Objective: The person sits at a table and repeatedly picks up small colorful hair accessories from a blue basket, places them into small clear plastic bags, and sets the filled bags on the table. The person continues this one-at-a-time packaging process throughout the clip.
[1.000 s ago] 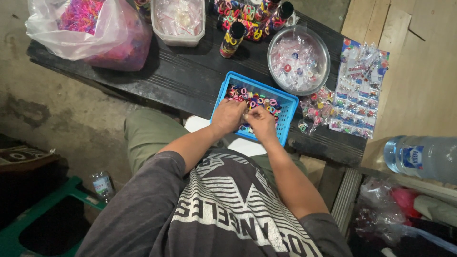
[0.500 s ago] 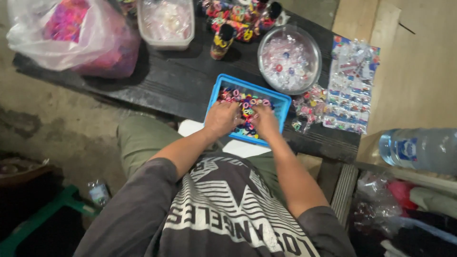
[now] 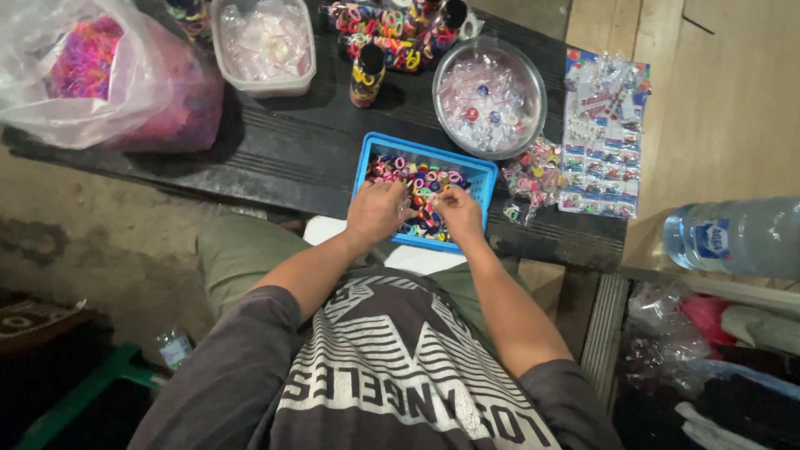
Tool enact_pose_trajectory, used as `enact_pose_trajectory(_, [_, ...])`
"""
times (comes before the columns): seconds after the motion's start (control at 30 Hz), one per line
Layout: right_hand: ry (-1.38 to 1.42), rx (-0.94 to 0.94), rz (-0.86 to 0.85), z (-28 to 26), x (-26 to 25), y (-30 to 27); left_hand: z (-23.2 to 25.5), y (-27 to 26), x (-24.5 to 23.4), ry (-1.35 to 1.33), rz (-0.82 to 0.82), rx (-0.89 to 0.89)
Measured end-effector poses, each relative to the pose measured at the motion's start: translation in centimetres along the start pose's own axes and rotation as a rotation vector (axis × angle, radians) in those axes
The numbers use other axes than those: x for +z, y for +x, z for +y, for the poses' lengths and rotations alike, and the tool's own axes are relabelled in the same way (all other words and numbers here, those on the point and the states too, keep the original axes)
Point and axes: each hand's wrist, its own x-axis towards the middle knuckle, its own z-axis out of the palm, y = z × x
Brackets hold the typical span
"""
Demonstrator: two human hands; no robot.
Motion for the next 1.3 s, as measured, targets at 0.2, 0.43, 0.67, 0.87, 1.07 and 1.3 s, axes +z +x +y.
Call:
enact_pose_trajectory(0.2, [-0.067,0.069,0.031,1.2,-0.1,0.5,0.2,-0.1,0.2,0.012,0.005,-0.009])
enact_pose_trajectory(0.43, [0.165,-0.012,-0.014,0.2,-0.3,-0.2,-0.1,-0.4,0.4,0.008,-0.018,-0.002])
enact_pose_trajectory(0.67, [0.434,-0.018,-0.114,-1.5,2.7,-1.1,-0.9,-1.3,1.9,0.044,-0.026,0.032])
enact_pose_trajectory(0.87, [0.258,-0.070,-0.099,-3.1,3.4,-1.9,-1.1,-1.8,2.4,0.040,-0.054,0.023])
enact_pose_trajectory(1.07, [0.027,-0.563,-0.114,-4.8,2.5,-3.0,-1.2,-1.9,2.3,0.019,-0.095,0.022])
enact_pose_trajectory(1.3, [-0.207,-0.777,-0.343,-4.3,1.3,-1.9,-0.6,-1.2,0.7,0.039,-0.109,0.022])
